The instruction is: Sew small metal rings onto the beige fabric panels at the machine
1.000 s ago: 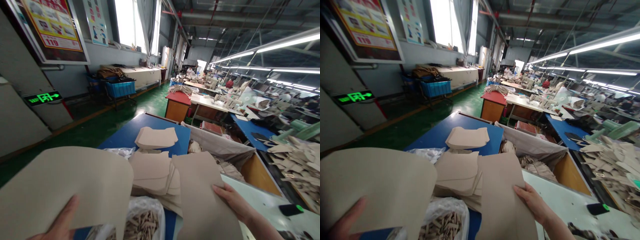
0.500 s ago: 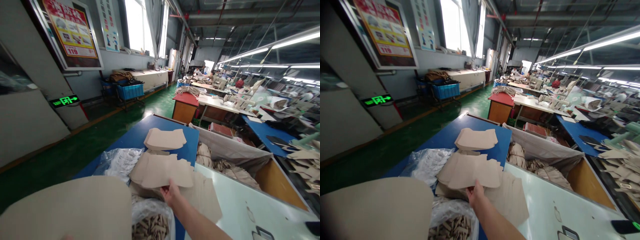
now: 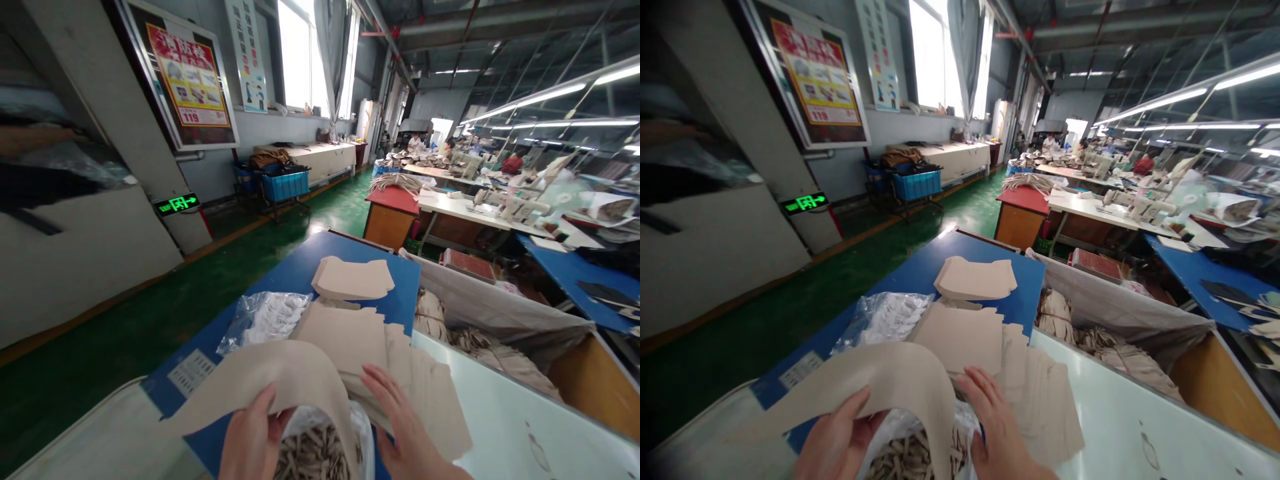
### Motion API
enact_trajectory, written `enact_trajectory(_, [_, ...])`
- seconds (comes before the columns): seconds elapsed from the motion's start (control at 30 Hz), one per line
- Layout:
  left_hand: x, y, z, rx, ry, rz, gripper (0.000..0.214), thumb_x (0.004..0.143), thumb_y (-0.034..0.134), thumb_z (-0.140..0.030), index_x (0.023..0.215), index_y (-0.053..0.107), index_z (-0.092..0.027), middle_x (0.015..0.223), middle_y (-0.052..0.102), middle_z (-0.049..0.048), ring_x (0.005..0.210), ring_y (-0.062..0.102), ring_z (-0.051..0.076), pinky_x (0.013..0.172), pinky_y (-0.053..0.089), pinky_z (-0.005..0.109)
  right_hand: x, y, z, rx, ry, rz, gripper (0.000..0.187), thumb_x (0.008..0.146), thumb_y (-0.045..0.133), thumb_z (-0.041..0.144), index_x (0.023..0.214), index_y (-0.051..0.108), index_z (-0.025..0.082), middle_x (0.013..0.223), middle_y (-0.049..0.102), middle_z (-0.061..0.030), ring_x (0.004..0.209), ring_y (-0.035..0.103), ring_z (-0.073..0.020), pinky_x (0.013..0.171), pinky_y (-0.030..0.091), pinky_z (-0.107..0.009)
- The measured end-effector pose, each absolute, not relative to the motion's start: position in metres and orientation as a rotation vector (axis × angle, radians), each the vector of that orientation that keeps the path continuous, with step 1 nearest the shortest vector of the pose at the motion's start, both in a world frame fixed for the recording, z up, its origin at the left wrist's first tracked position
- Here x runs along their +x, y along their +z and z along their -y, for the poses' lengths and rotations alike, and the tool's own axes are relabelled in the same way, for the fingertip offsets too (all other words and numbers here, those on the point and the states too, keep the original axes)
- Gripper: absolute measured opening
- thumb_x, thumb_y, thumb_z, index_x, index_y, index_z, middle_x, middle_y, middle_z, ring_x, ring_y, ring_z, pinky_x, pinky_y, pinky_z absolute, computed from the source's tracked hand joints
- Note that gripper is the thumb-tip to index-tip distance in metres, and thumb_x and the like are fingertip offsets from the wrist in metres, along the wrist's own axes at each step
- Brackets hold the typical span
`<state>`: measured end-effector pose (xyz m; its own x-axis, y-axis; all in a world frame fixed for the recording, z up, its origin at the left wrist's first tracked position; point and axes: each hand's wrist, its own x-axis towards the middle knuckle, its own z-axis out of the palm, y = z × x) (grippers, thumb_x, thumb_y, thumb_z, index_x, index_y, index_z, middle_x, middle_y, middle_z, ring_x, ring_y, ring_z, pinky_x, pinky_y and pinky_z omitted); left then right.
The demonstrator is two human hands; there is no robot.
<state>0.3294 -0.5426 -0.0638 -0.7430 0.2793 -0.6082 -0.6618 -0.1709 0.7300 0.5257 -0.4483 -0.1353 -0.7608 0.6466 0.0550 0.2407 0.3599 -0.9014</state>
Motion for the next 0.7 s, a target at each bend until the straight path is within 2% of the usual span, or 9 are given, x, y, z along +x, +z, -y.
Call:
enact_trajectory(0.07, [0.331,-0.059,0.535,-0.498,1.965,-1.397,0.030,0.077,0.047,0.005,0.097,0.062,-0.012,0.070,0.064,0.0032,0.058,0.062,0.016,0.050,0.056,0.027,0.535,-0.136,0.450,-0.537,1.031,2.542,0.076,0.068,0.054,0.012,0.140,0.036,0.026,0.150,0.028,-0.0070,0.138,0.021,-0.0289,0.111,0.017,-0.051])
enact_trajectory(0.17, [0.333,-0.057,0.527,-0.582,1.907,-1.333,0.034,0.075,0.045,0.009,0.096,0.060,-0.012,0.067,0.063,0.0013,0.054,0.060,0.015,0.051,0.055,0.026,0.531,-0.145,0.448,-0.471,0.829,2.596,0.079,0.072,0.061,0.026,0.143,0.030,0.022,0.151,0.023,-0.0122,0.137,0.021,-0.0340,0.109,0.018,-0.055])
enact_trajectory(0.23, [0.333,-0.056,0.524,-0.582,1.844,-1.316,0.032,0.074,0.043,0.010,0.091,0.059,-0.012,0.067,0.062,0.0018,0.056,0.060,0.014,0.053,0.055,0.025,0.521,-0.142,0.445,-0.467,0.892,2.471,0.069,0.077,0.059,0.036,0.141,0.036,0.022,0.147,0.033,-0.0121,0.134,0.030,-0.0315,0.109,0.023,-0.051])
enact_trajectory(0.33, [0.325,-0.053,0.521,-0.525,1.752,-1.315,0.020,0.077,0.045,0.004,0.078,0.056,-0.013,0.070,0.062,0.0043,0.060,0.061,0.015,0.059,0.056,0.029,0.504,-0.122,0.433,-0.644,1.167,2.199,0.038,0.091,0.043,0.039,0.122,0.057,0.023,0.123,0.061,-0.0084,0.115,0.055,-0.0219,0.100,0.041,-0.036])
enact_trajectory(0.4, [0.314,-0.053,0.518,-0.484,1.706,-1.362,0.010,0.081,0.050,-0.008,0.077,0.056,-0.015,0.074,0.062,0.0047,0.064,0.061,0.016,0.065,0.056,0.034,0.492,-0.109,0.416,-0.844,1.293,2.067,0.035,0.093,0.039,0.039,0.110,0.064,0.022,0.110,0.068,-0.0063,0.105,0.060,-0.0208,0.093,0.046,-0.032])
enact_trajectory(0.43, [0.307,-0.055,0.516,-0.446,1.691,-1.405,0.005,0.083,0.053,-0.016,0.083,0.058,-0.017,0.082,0.063,0.0053,0.069,0.062,0.017,0.068,0.056,0.036,0.486,-0.106,0.404,-0.926,1.314,2.030,0.034,0.091,0.042,0.041,0.107,0.065,0.021,0.109,0.068,-0.0061,0.104,0.061,-0.0221,0.091,0.047,-0.033])
enact_trajectory(0.57, [0.284,-0.087,0.497,0.097,1.459,-1.852,0.041,0.090,0.038,-0.041,0.127,0.043,-0.024,0.132,0.050,0.0083,0.113,0.055,0.021,0.084,0.052,0.034,0.456,-0.127,0.345,-1.192,1.319,1.996,0.027,0.090,0.048,0.036,0.100,0.065,0.017,0.101,0.069,-0.0061,0.097,0.062,-0.0224,0.085,0.049,-0.035])
enact_trajectory(0.63, [0.281,-0.115,0.481,0.442,1.203,-2.043,0.050,0.090,0.034,-0.039,0.135,0.034,-0.017,0.140,0.041,0.0133,0.124,0.045,0.024,0.094,0.046,0.037,0.444,-0.148,0.320,-1.325,1.321,2.013,0.024,0.090,0.053,0.033,0.097,0.063,0.013,0.095,0.067,-0.0060,0.085,0.064,-0.0188,0.077,0.052,-0.037])
enact_trajectory(0.7, [0.287,-0.145,0.462,0.670,1.012,-2.111,0.058,0.084,0.044,-0.034,0.135,0.035,-0.007,0.142,0.037,0.0197,0.131,0.036,0.028,0.105,0.034,0.041,0.435,-0.169,0.304,-1.419,1.285,2.031,0.022,0.089,0.055,0.033,0.098,0.061,0.013,0.097,0.065,-0.0048,0.084,0.063,-0.0171,0.076,0.052,-0.036])
